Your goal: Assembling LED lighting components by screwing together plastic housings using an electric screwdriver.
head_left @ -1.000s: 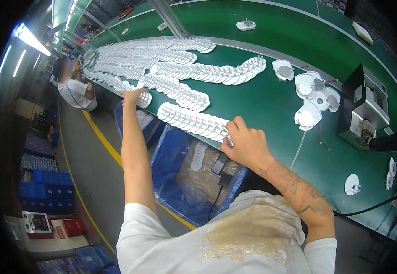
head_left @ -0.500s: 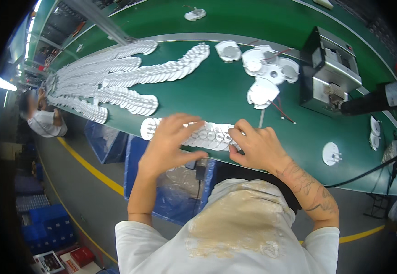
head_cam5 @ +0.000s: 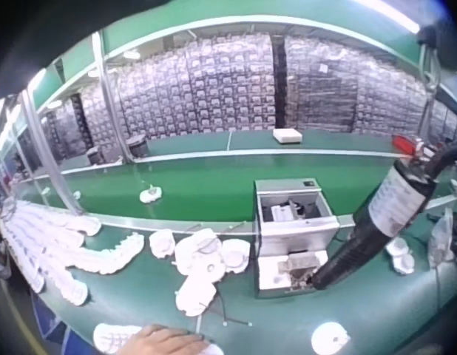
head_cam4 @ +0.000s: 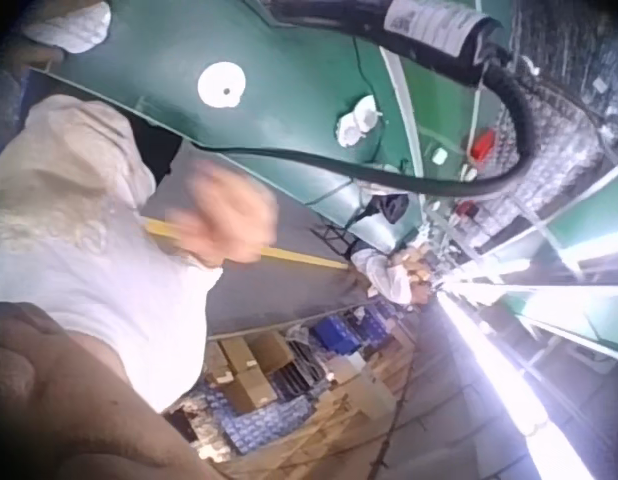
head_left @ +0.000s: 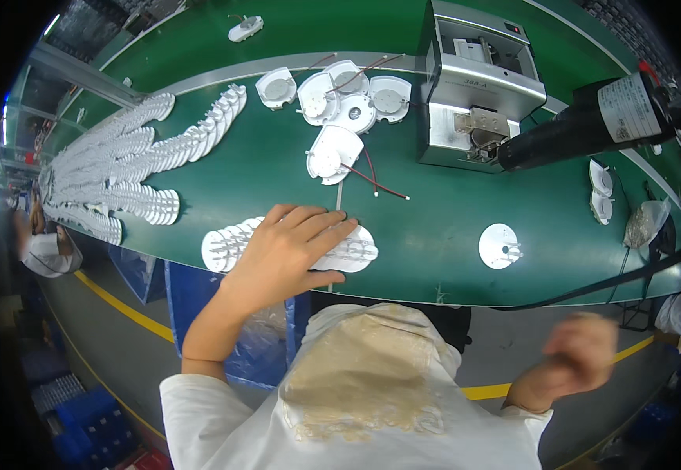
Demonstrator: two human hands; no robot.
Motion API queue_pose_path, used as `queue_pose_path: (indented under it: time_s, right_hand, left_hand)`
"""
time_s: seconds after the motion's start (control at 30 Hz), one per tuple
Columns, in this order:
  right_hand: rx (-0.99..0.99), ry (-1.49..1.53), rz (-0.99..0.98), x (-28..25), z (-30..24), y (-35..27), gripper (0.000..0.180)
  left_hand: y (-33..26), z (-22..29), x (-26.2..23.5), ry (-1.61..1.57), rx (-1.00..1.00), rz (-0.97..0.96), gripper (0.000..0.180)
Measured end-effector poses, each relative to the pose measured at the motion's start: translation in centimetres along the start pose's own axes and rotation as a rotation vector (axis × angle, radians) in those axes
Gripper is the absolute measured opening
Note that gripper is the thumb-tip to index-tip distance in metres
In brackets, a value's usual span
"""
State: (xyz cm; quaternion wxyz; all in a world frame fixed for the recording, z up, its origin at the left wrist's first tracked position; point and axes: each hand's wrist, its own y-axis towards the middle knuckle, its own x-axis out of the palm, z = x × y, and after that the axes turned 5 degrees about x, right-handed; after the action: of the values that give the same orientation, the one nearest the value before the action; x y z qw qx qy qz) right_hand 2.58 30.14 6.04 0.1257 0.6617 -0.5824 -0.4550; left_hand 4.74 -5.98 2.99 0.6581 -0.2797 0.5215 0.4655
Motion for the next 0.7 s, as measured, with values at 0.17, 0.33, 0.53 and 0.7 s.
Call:
queue_pose_path:
  time_s: [0.17,0.33,0.53,0.7]
  right_hand:
    - [0.584,-0.143,-0.235,-4.5,11.4,-1.4,0.044]
    - [0.365,-0.088,-0.591,1.2,11.1,0.6,0.072]
    - [0.299,-0.016,-0.663,3.7,10.8,1.4,0.066]
    - [0.313,0.045,-0.73,4.8,10.3,1.8,0.076]
  left_hand:
    - [2.3,-0.1,0.3,-0.093,0.087,-0.083,0.062]
    - [3.8,1.4,1.3,-0.055,0.066,-0.085,0.062]
    - [7.4,5.3,3.5,-0.118,0.094,-0.022,0.06]
    - [9.5,7.2,5.2,-0.175,0.116,0.066,0.056]
